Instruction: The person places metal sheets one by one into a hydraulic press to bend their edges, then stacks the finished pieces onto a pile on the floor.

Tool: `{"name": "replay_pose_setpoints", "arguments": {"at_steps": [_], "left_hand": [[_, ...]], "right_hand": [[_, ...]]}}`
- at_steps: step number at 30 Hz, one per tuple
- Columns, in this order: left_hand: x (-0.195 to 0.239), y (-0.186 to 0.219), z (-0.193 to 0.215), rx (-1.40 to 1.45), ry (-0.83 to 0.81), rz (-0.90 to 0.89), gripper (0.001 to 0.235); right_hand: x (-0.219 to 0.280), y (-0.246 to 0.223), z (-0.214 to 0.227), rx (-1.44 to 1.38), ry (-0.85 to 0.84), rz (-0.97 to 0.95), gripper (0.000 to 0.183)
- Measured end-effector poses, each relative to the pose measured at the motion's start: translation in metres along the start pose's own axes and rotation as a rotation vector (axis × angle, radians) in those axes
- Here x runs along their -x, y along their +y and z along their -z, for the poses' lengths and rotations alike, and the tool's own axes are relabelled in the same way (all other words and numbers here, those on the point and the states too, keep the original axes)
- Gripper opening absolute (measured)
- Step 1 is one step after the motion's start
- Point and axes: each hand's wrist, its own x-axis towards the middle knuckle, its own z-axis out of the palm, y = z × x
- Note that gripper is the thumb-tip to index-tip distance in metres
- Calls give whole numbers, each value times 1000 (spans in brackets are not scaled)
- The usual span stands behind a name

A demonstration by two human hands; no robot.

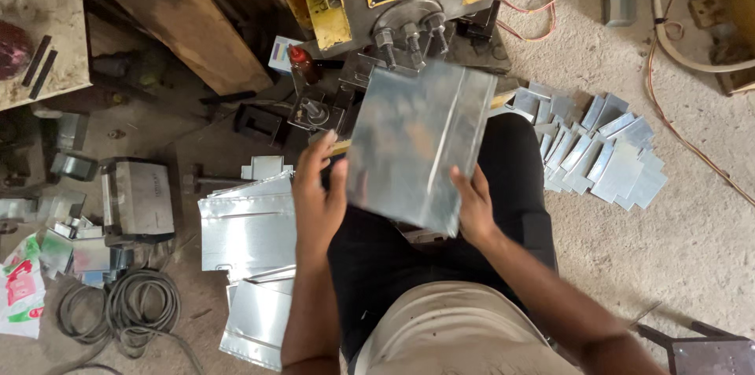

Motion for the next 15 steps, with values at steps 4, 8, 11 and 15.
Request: {"name": "replay_pose_setpoints", "arguments": {"at_steps": [4,8,11,15], "left_hand": [[7,23,16,250,-57,127,32],[10,10,17,279,-78,184,28],[16,2,16,325,-37,244,28],[13,-5,10,326,31,234,26]], "right_hand": [[-31,-17,-17,-51,57,71,39],[-32,-24,-17,-121,25,45,39],[-31,-24,-14,-138,9,46,38],[-31,-26,-16,-147,4,37,38]]}}
